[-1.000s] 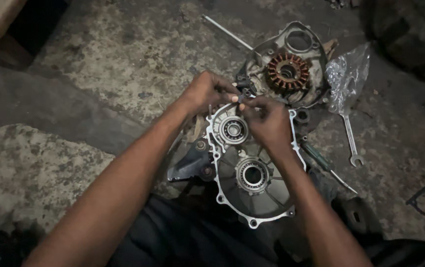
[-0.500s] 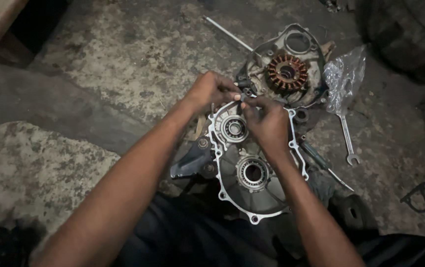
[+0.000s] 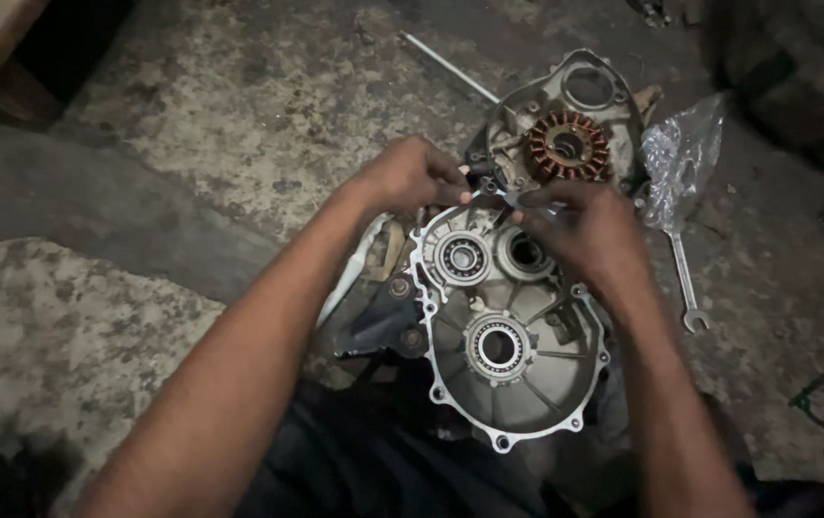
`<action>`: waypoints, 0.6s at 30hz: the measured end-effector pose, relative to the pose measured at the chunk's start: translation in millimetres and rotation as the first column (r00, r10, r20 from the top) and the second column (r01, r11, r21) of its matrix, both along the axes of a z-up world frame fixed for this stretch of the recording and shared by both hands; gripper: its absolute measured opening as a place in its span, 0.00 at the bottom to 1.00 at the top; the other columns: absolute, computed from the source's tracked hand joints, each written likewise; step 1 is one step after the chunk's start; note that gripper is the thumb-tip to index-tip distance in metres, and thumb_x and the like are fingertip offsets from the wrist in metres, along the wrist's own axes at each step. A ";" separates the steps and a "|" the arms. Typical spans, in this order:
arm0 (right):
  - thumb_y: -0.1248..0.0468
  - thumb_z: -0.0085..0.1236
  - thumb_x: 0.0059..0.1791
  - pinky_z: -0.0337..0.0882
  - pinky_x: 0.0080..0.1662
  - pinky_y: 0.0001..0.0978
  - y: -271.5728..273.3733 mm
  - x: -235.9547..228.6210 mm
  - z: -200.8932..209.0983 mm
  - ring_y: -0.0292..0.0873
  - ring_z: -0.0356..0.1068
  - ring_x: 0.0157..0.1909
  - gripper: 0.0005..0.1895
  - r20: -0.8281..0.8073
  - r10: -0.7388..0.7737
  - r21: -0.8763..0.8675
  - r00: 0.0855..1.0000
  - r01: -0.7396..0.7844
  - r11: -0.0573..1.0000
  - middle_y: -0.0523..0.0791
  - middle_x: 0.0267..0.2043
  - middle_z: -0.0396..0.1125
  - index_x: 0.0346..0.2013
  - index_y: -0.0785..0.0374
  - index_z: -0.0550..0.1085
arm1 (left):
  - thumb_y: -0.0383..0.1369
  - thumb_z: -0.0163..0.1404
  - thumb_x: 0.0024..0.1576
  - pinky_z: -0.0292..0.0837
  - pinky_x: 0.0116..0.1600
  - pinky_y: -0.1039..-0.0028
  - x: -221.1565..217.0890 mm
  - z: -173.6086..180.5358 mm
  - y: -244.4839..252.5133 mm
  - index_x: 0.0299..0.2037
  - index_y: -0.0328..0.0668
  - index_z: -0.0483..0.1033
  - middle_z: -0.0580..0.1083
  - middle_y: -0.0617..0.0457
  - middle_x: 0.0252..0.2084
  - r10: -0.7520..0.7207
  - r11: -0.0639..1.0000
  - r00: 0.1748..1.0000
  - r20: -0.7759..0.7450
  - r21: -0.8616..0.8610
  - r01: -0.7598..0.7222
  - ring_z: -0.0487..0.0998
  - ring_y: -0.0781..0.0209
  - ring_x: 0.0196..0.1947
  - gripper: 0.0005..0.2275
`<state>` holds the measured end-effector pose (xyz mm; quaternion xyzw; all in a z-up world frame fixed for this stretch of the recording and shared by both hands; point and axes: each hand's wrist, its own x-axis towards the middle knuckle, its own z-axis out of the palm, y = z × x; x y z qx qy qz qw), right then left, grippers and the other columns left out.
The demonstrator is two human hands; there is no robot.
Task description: The person manipulates internal gears and bearings within a motorcycle engine casing, using a wrench to secure a metal plate and their hands to position components.
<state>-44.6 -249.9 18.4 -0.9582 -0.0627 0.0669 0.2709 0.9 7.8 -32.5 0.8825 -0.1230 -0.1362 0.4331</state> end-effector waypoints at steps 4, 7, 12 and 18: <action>0.52 0.70 0.42 0.76 0.43 0.29 5.0 4.7 -12.7 0.32 0.77 0.39 0.17 0.036 0.054 0.232 0.998 -0.061 0.971 0.39 0.45 0.79 0.44 0.51 0.83 | 0.39 0.67 0.46 0.77 0.45 0.69 -1.2 1.2 -10.1 0.38 0.48 0.87 0.83 0.52 0.38 -0.016 0.999 0.989 0.149 -0.036 0.022 0.83 0.60 0.38 0.12; 0.55 0.70 0.42 0.76 0.43 0.31 10.3 -0.7 -12.3 0.36 0.77 0.37 0.16 0.075 0.041 0.185 0.996 -0.055 0.981 0.40 0.47 0.79 0.43 0.53 0.83 | 0.40 0.67 0.46 0.77 0.45 0.67 -6.1 9.0 -14.2 0.39 0.47 0.86 0.82 0.49 0.37 0.042 0.999 0.993 0.113 0.016 -0.044 0.83 0.57 0.38 0.14; 0.57 0.70 0.44 0.74 0.44 0.35 15.8 -3.7 -13.9 0.41 0.77 0.39 0.14 0.082 0.020 0.091 0.996 -0.027 0.995 0.42 0.45 0.79 0.43 0.54 0.84 | 0.40 0.66 0.47 0.77 0.46 0.65 -12.7 21.9 -18.9 0.40 0.43 0.85 0.82 0.47 0.39 0.039 0.997 0.993 0.110 0.065 -0.046 0.84 0.56 0.38 0.14; 0.58 0.71 0.44 0.74 0.45 0.33 15.0 -2.4 -21.8 0.40 0.79 0.41 0.14 0.152 0.056 0.170 0.987 -0.082 0.982 0.44 0.43 0.79 0.42 0.58 0.83 | 0.38 0.66 0.45 0.77 0.46 0.65 -10.5 19.7 -23.5 0.38 0.44 0.86 0.83 0.49 0.39 0.041 0.996 0.991 0.125 0.070 -0.050 0.83 0.58 0.39 0.13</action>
